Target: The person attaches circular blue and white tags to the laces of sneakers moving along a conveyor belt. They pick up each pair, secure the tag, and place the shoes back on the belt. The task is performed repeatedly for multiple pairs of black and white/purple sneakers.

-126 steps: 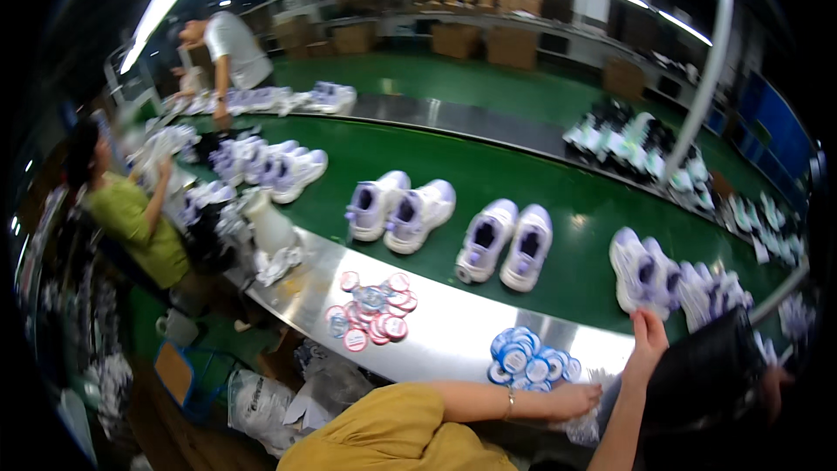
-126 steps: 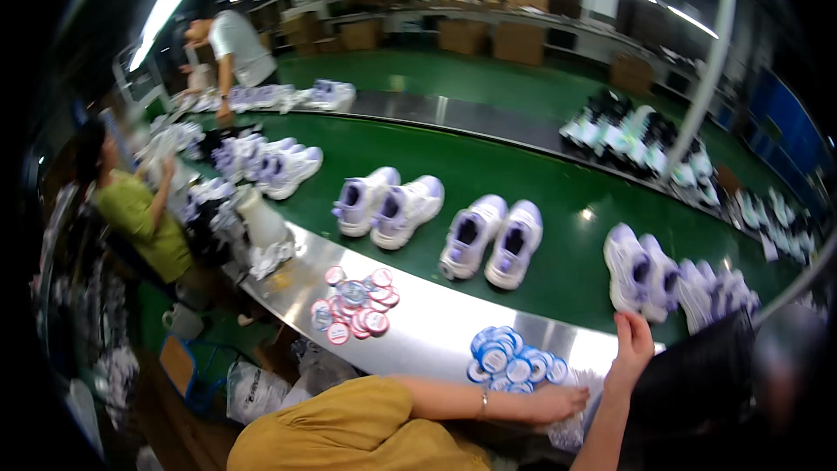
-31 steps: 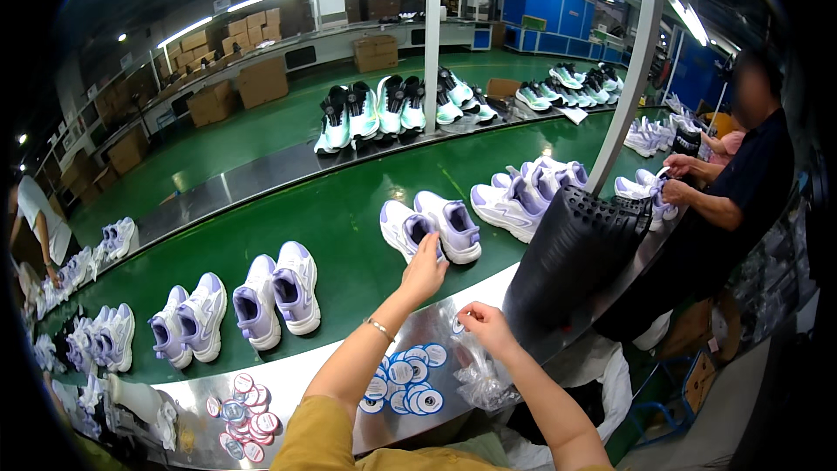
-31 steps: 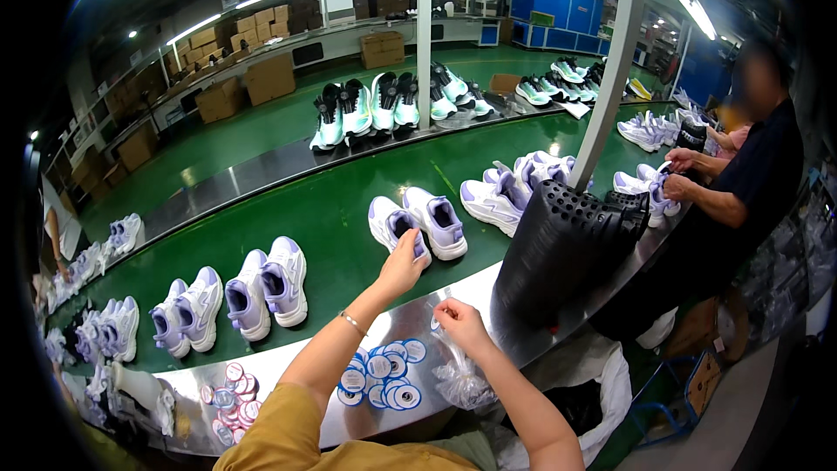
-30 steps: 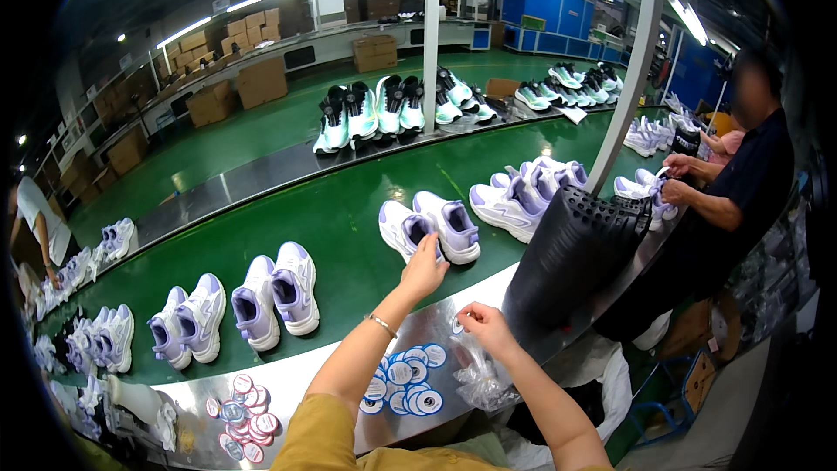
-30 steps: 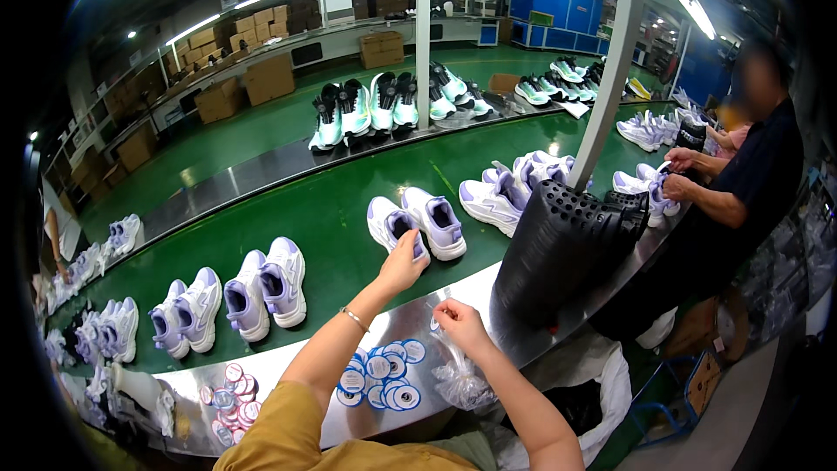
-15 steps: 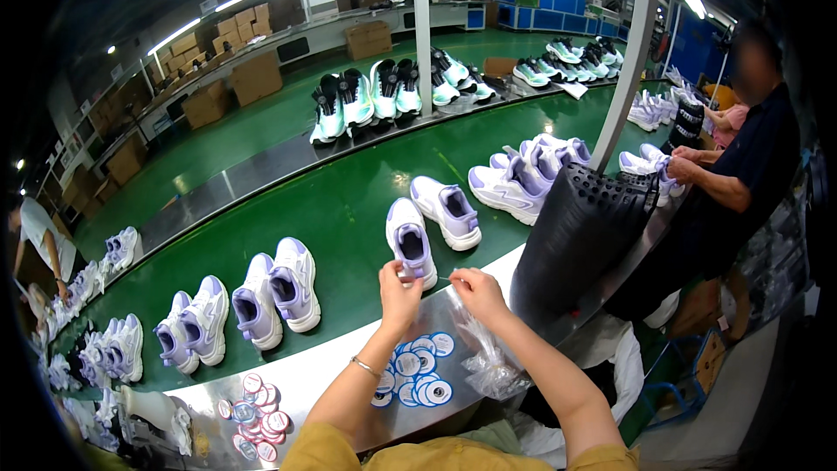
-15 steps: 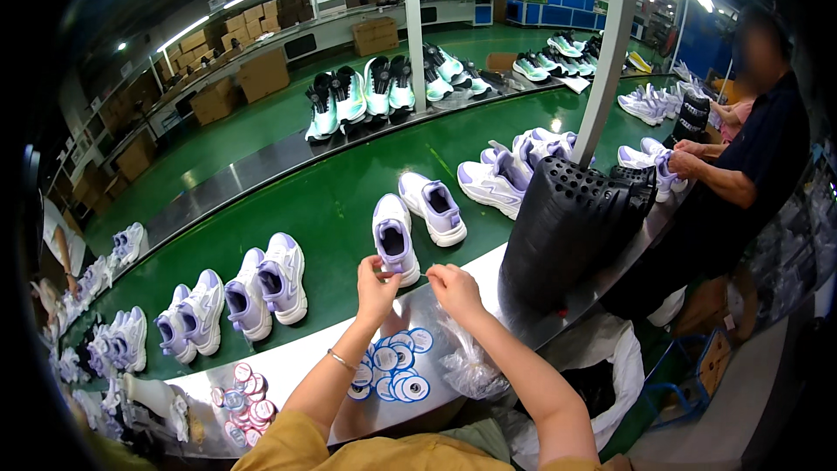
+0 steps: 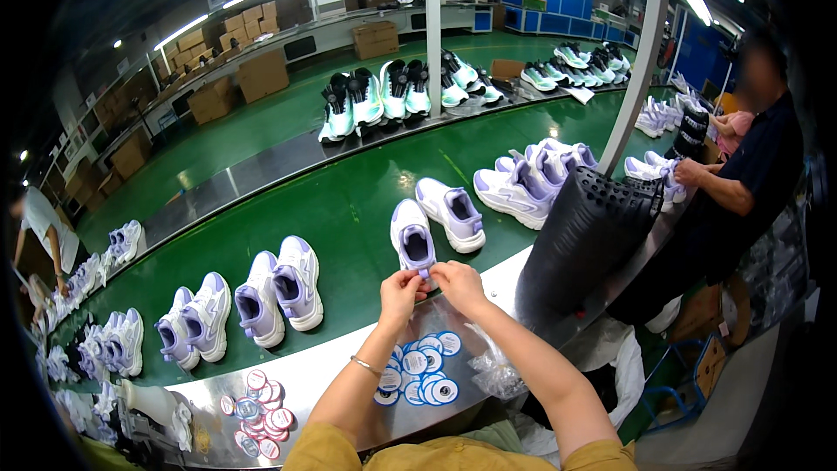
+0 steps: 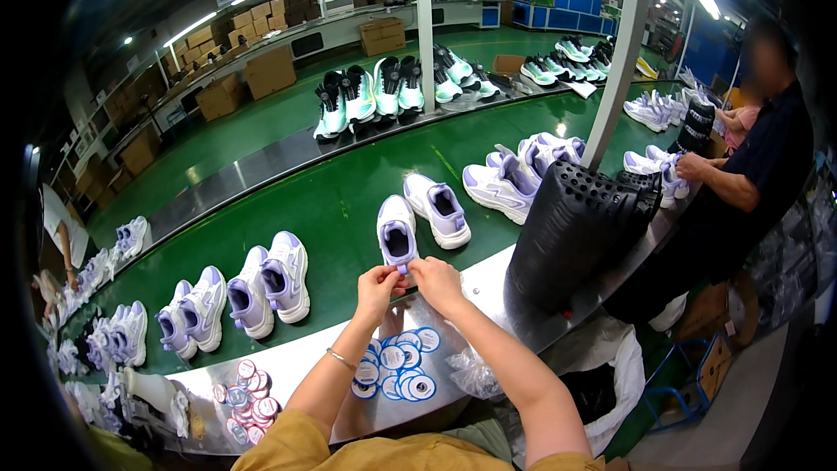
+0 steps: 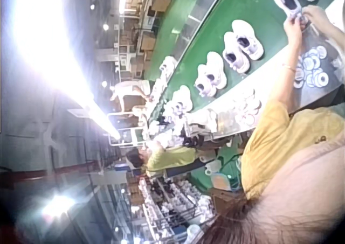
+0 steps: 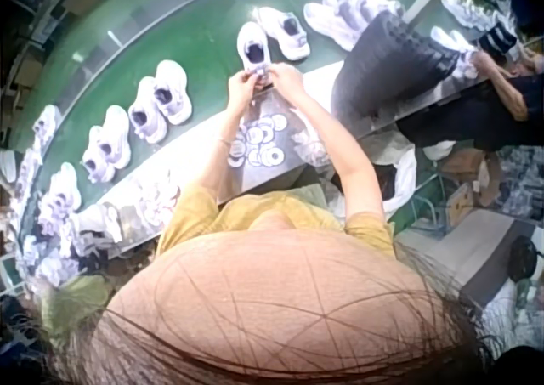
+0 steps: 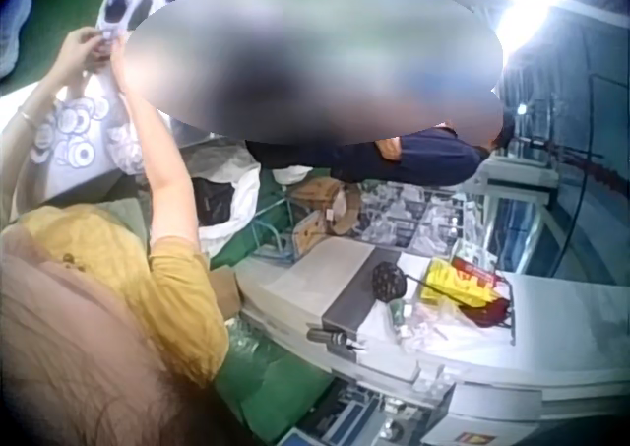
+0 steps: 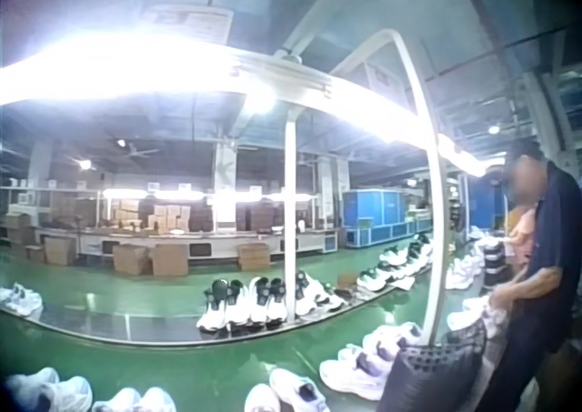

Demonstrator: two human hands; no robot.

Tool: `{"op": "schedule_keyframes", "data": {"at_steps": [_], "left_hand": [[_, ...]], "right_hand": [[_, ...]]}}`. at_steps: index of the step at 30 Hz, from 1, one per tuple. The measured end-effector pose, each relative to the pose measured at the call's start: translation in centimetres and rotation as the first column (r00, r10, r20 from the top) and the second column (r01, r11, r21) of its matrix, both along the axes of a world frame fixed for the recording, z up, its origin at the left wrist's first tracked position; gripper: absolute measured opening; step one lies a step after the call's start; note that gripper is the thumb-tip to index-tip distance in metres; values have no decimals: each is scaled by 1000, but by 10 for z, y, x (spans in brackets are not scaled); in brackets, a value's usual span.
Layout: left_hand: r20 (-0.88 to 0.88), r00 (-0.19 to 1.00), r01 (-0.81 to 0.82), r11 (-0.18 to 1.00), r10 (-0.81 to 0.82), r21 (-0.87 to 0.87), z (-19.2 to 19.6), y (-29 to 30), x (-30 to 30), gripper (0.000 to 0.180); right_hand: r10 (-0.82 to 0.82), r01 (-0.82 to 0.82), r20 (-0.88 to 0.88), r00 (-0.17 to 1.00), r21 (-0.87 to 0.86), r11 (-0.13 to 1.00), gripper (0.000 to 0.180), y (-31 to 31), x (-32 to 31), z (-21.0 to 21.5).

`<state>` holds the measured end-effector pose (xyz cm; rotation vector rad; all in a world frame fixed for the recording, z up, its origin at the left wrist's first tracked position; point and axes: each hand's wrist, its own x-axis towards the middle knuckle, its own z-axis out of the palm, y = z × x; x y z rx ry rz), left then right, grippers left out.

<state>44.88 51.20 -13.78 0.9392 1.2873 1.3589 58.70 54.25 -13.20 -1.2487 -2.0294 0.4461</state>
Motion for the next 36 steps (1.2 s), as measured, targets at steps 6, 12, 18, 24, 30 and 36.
{"op": "schedule_keyframes", "data": {"at_steps": [6,12,18,24,30,36], "left_hand": [[-52,997,-51,999,52,20,-1,-2,-2,8],[-157,962,-185,956,223,226,9,-4,-17,7],[-364,916,17,892,167,452,29,-5,9,7],[-407,913,124,959,-10,253,16,1,15,6],[-364,929,18,972,70,233,20,-1,18,9],[-385,918,10,963,98,268,10,2,15,8]], "right_hand": [[38,-38,7,999,-81,996,16,-5,-6,4],[72,-117,-263,962,-160,980,21,-2,4,8],[113,-207,-497,860,-137,969,20,0,-1,18],[69,-299,-640,765,-258,919,18,3,1,18],[-81,-356,-744,663,-408,841,14,8,15,18],[68,-366,-764,642,-228,902,9,9,3,7]]}}
